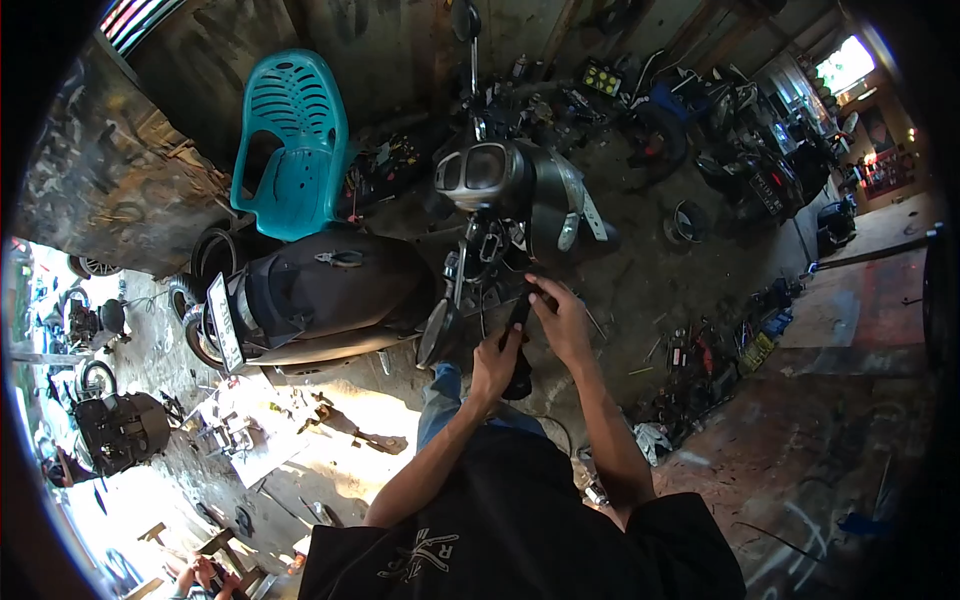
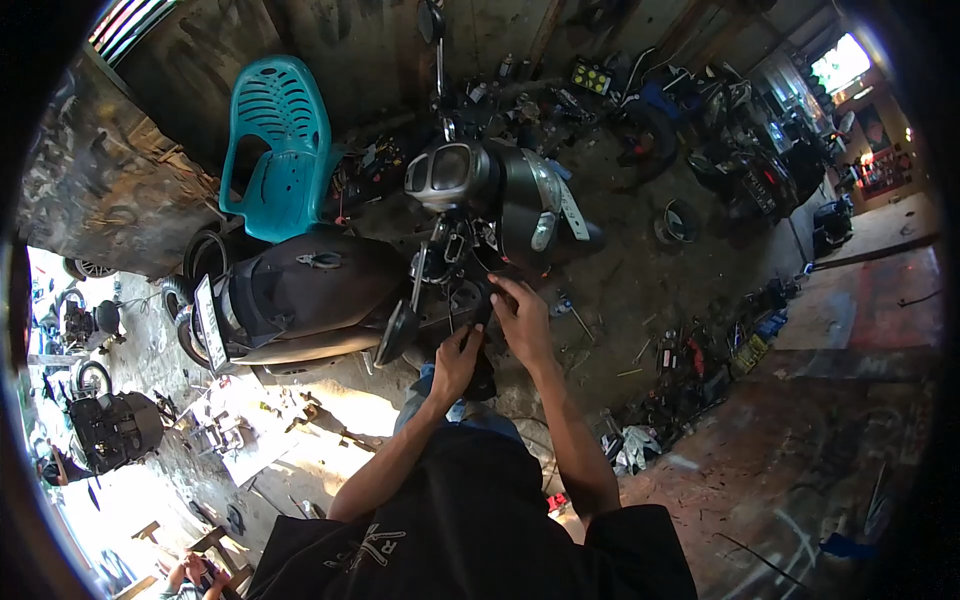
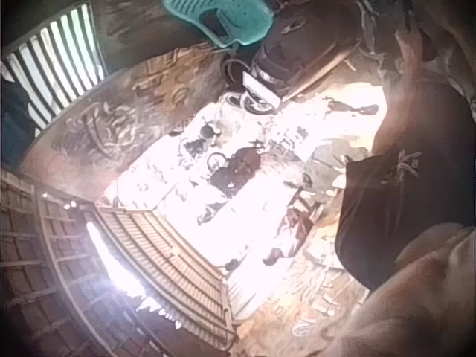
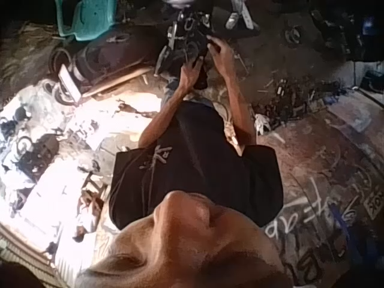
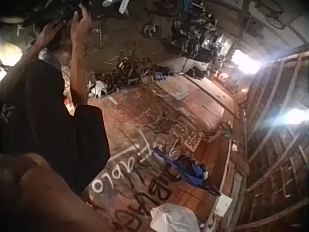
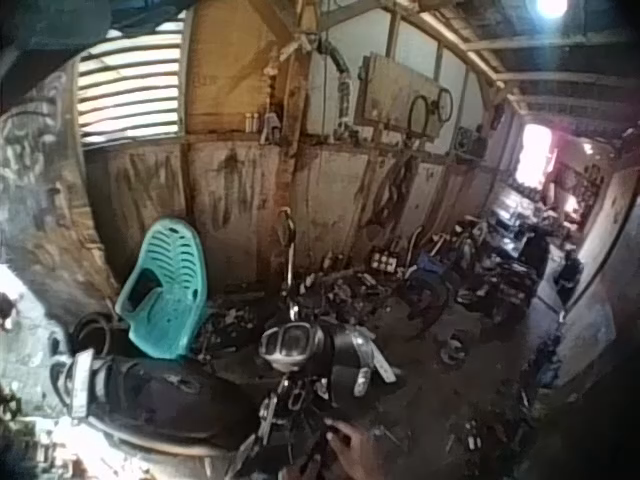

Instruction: Repairing or adjusting the wiring harness on the handlebars of a motorcycle scooter.

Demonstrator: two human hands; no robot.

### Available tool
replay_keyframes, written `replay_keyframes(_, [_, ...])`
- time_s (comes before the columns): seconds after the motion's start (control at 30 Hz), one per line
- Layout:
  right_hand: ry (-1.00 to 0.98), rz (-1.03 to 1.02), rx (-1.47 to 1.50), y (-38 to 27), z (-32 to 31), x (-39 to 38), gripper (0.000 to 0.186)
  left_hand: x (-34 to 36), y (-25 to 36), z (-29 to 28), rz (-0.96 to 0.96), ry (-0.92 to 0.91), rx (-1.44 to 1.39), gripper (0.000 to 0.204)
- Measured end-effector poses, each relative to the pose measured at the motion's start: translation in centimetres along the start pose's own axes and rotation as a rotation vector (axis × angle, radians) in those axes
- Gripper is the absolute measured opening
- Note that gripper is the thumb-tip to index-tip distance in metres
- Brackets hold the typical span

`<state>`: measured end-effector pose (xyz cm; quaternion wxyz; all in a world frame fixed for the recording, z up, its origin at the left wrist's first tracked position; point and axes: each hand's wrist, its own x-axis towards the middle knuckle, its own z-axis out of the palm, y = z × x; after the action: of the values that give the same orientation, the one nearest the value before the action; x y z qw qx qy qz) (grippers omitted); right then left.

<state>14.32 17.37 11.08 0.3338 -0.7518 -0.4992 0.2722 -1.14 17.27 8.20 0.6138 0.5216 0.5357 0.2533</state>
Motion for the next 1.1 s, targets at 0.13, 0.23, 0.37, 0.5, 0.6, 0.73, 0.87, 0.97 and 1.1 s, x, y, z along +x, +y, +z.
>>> replay_keyframes(0.13, [0.176, -0.003, 0.263, -3.0, 2.9, 4.1, 0.026, 3.3, 0.1, -1.6, 0.121, 0.083, -0.047, 0.040])
replay_keyframes(0.23, [0.261, -0.119, 0.061, -4.5, 4.9, 6.4, 0.021, 6.1, -3.2, -1.8, 0.355, 0.309, 0.165, 0.029])
replay_keyframes(0.37, [0.357, -0.243, -0.357, -2.9, 6.4, 8.2, 0.023, 5.9, 1.1, -3.0, 0.373, 0.232, 0.019, 0.029])
replay_keyframes(0.5, [0.389, -0.181, -0.306, -5.3, 6.4, 7.7, 0.019, 6.4, 1.2, -3.8, 0.376, 0.237, 0.001, 0.023])
replay_keyframes(0.6, [0.335, -0.219, -0.355, -5.5, 5.4, 6.3, 0.017, 6.7, 1.7, -4.2, 0.274, 0.202, 0.016, 0.015])
replay_keyframes(0.73, [0.223, -0.222, -0.529, -5.4, 5.8, 5.6, 0.027, 6.9, 1.1, -4.5, 0.350, 0.200, 0.069, 0.016])
replay_keyframes(0.87, [0.180, -0.168, -0.662, -4.4, 6.7, 5.7, 0.035, 7.2, -0.3, -4.5, 0.417, 0.165, 0.137, 0.018])
replay_keyframes(0.97, [0.137, -0.157, -0.666, -5.0, 6.8, 6.2, 0.037, 7.9, -2.2, -4.5, 0.532, 0.185, 0.235, 0.025])
replay_keyframes(1.1, [0.073, -0.207, -0.776, -5.3, 6.3, 7.5, 0.039, 8.5, -2.2, -4.2, 0.460, 0.229, 0.168, 0.035])
